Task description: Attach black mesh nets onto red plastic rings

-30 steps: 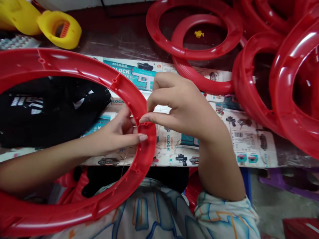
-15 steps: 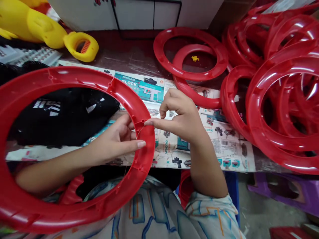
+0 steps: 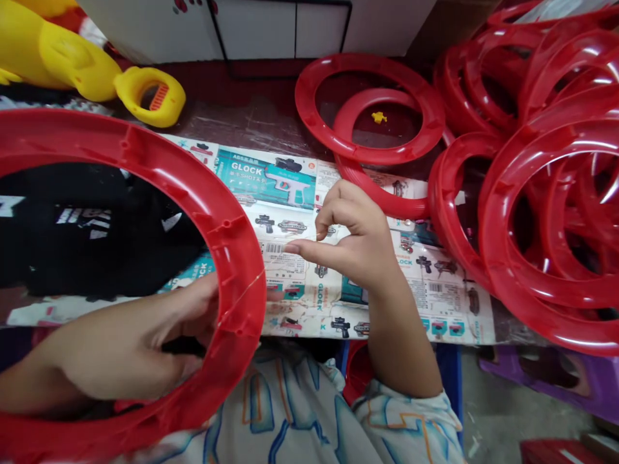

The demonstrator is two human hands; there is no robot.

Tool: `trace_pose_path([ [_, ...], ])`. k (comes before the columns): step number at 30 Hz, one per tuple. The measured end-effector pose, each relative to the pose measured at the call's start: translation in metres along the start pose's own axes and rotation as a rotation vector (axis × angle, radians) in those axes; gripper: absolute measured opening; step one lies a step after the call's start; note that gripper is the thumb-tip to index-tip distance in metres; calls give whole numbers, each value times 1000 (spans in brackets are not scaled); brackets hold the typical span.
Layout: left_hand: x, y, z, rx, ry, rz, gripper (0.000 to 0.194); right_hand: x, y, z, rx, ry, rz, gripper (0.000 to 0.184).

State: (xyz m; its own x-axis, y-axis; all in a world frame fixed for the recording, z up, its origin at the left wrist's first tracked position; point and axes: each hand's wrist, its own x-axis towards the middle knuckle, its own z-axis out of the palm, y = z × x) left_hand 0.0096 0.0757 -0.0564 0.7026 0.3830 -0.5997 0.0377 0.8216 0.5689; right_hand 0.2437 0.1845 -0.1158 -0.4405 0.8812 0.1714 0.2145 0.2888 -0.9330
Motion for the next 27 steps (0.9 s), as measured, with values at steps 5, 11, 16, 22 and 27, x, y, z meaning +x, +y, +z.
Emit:
trace_pose_path([
  [5, -2, -2, 0, -6, -55, -96, 66, -1, -4, -1, -8, 36, -15, 41],
  [11, 5, -10, 10, -118, -8, -36, 42, -3, -13, -4, -59, 102, -75, 47],
  [16, 10, -17, 17, -38, 42, -16, 38, -5, -15, -1, -55, 131, -105, 46],
  [22, 11, -13, 27, 75, 75, -70, 47, -6, -15, 3, -108, 111, -116, 50],
  [27, 15, -10, 32, 127, 108, -75, 46, -6, -14, 2, -207, 55, -116, 43],
])
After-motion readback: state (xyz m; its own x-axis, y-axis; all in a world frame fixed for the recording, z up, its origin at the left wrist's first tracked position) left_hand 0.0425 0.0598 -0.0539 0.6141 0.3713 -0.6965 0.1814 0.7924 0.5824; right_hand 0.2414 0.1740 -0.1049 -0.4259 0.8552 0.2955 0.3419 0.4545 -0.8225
